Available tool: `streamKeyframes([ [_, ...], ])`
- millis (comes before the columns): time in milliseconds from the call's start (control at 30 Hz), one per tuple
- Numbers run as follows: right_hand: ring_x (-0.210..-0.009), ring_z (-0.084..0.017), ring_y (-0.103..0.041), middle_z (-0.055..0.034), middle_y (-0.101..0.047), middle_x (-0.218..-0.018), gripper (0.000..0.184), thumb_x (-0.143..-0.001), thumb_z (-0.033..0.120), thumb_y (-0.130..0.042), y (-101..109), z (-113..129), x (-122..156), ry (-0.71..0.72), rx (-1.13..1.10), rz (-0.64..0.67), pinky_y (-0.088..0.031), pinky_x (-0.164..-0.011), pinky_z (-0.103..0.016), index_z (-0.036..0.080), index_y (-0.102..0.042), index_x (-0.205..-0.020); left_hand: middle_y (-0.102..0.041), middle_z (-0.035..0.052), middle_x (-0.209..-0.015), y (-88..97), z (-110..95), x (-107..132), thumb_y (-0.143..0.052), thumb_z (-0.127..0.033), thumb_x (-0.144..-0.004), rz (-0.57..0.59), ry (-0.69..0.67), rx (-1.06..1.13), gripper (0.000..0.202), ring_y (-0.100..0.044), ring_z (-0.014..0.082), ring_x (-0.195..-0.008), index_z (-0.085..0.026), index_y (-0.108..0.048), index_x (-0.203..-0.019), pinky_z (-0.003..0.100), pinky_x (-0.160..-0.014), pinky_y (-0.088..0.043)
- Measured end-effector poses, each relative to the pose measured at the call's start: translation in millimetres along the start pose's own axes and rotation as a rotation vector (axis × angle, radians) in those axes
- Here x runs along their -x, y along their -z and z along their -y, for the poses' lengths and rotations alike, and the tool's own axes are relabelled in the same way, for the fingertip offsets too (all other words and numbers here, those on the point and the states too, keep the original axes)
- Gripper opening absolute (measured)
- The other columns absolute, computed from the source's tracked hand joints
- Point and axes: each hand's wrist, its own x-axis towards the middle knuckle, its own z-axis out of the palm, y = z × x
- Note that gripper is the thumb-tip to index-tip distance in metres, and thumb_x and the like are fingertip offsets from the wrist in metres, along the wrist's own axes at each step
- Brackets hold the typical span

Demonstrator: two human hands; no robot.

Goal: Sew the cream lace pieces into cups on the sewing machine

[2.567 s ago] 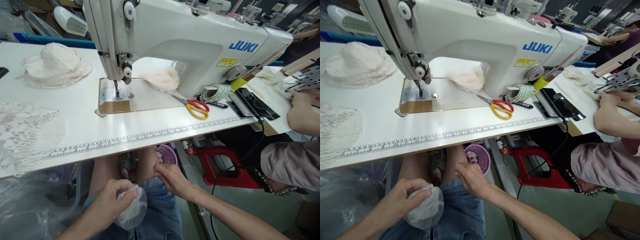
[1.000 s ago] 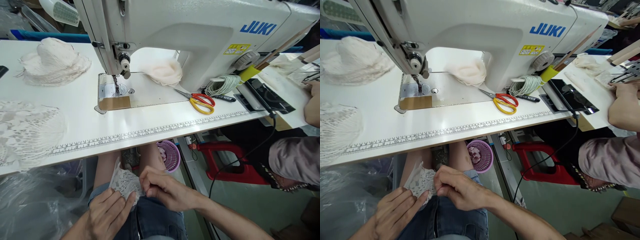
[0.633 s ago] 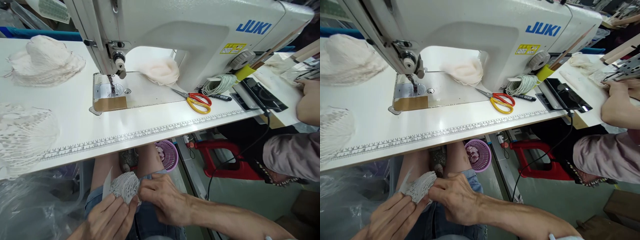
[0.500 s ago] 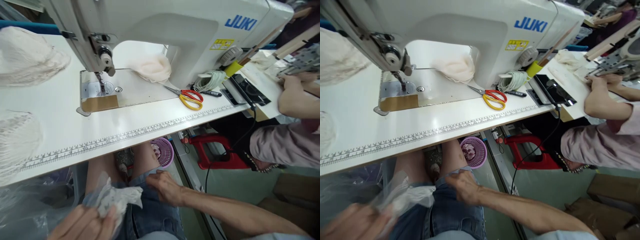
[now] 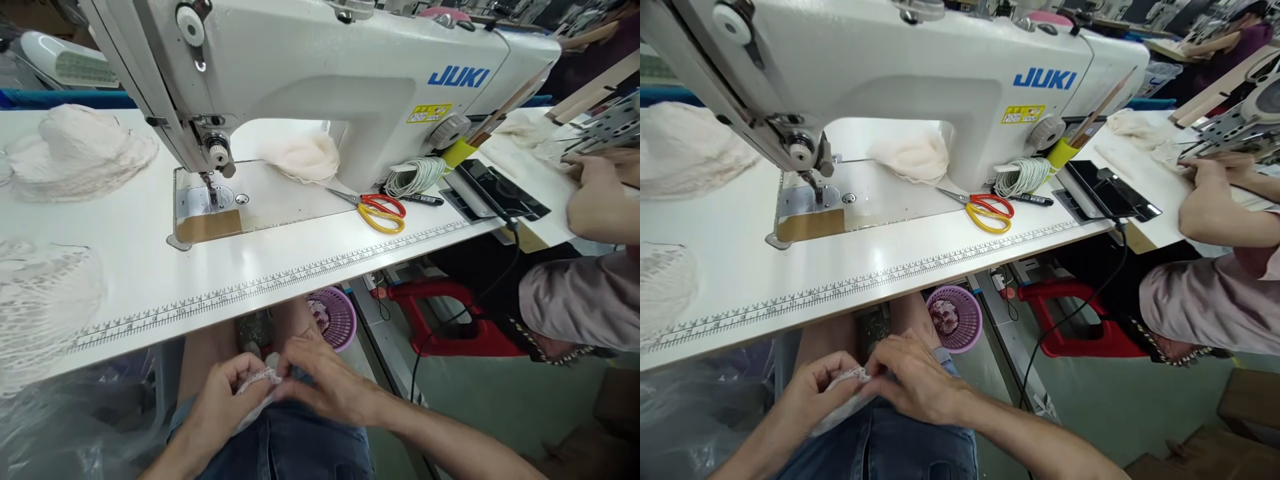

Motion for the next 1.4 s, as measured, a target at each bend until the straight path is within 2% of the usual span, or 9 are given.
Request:
streamKeyframes([
  [67,-0.068,-0.012,-0.052,0.0022,-0.056,-0.071,0.019,-0.089,0.030,-0.055,-5,-6,-4,-0.042,-0.106,0.028,-0.039,-0.067,-0.022,0.017,-0.052,-0.077,-0.044,-0.0050,-0.054,-1.0,-6,6,-0.070,-0.046,-0.069,0.013,0.070,0.171,0.035,-0.033,0.0073,-0.050,-0.014,-0.055,-0.064,0.018,-0.047,-0.025],
  [167,-0.070,-0.012,-0.052,0.0016,-0.057,-0.074,0.015,-0.090,0.028,-0.052,-4,-14,-2,-0.085,-0.149,0.068,-0.038,-0.064,-0.021,0.016,-0.052,-0.080,-0.044,-0.0049,-0.054,-1.2,-7,11,-0.073,-0.046,-0.066,0.046,0.128,0.318,0.038,-0.032,0.0069,-0.051,-0.015,-0.051,-0.063,0.018,-0.047,-0.023],
  [333,-0.081,-0.013,-0.056,-0.0003,-0.060,-0.089,0.025,-0.085,0.036,-0.062,2,-4,-1,-0.033,-0.035,-0.003,-0.035,-0.076,-0.025,0.018,-0.052,-0.099,-0.037,-0.0058,-0.055,-1.0,-1,6,-0.069,-0.051,-0.068,0.080,0.089,0.153,0.042,-0.027,0.0077,-0.053,-0.015,-0.048,-0.062,0.021,-0.049,-0.019],
  [533,-0.070,-0.012,-0.048,0.0017,-0.054,-0.076,0.012,-0.093,0.021,-0.044,-2,2,-11,0.090,0.188,0.033,-0.030,-0.068,-0.026,0.018,-0.047,-0.082,-0.031,-0.0070,-0.054,-1.1,-2,12,-0.065,-0.057,-0.068,0.150,0.079,0.004,0.046,-0.023,0.0081,-0.052,-0.018,-0.042,-0.059,0.023,-0.048,-0.016],
  [700,-0.065,-0.016,-0.041,-0.0024,-0.049,-0.070,0.014,-0.083,0.008,-0.037,-18,-14,-10,0.203,0.484,-0.131,-0.027,-0.062,-0.030,0.017,-0.044,-0.075,-0.031,-0.0078,-0.054,0.4,-2,20,-0.068,-0.056,-0.066,0.210,0.144,0.117,0.048,-0.021,0.0074,-0.051,-0.019,-0.039,-0.059,0.022,-0.047,-0.015],
  [833,-0.069,-0.014,-0.045,-0.0027,-0.050,-0.075,0.017,-0.092,0.015,-0.032,-17,-14,-5,0.161,0.142,-0.188,-0.035,-0.063,-0.025,0.017,-0.045,-0.081,-0.034,-0.0075,-0.054,1.7,0,18,-0.067,-0.056,-0.066,0.223,0.155,0.102,0.046,-0.022,0.0075,-0.051,-0.018,-0.042,-0.061,0.021,-0.047,-0.015],
  [933,-0.078,-0.013,-0.051,-0.0036,-0.054,-0.085,0.018,-0.098,0.025,-0.035,-7,-5,-6,0.137,-0.036,-0.063,-0.039,-0.069,-0.022,0.016,-0.051,-0.097,-0.034,-0.0076,-0.054,1.9,4,13,-0.065,-0.055,-0.068,0.206,0.138,0.069,0.044,-0.022,0.0079,-0.051,-0.018,-0.042,-0.061,0.021,-0.048,-0.016],
  [1033,-0.083,-0.014,-0.055,-0.0042,-0.057,-0.093,0.024,-0.093,0.035,-0.049,-1,0,-9,0.148,0.008,0.113,-0.040,-0.072,-0.022,0.018,-0.054,-0.109,-0.032,-0.0069,-0.057,1.5,8,10,-0.063,-0.051,-0.070,0.170,0.088,-0.021,0.040,-0.024,0.0089,-0.054,-0.018,-0.042,-0.060,0.022,-0.050,-0.017],
  [1400,-0.082,-0.013,-0.057,-0.0019,-0.061,-0.091,0.018,-0.090,0.017,-0.051,-3,-7,-13,0.135,0.169,0.244,-0.038,-0.068,-0.021,0.020,-0.057,-0.106,-0.036,-0.0065,-0.055,4.0,2,12,-0.059,-0.040,-0.070,0.148,0.059,-0.259,0.029,-0.029,0.0099,-0.053,-0.018,-0.047,-0.058,0.022,-0.050,-0.021],
])
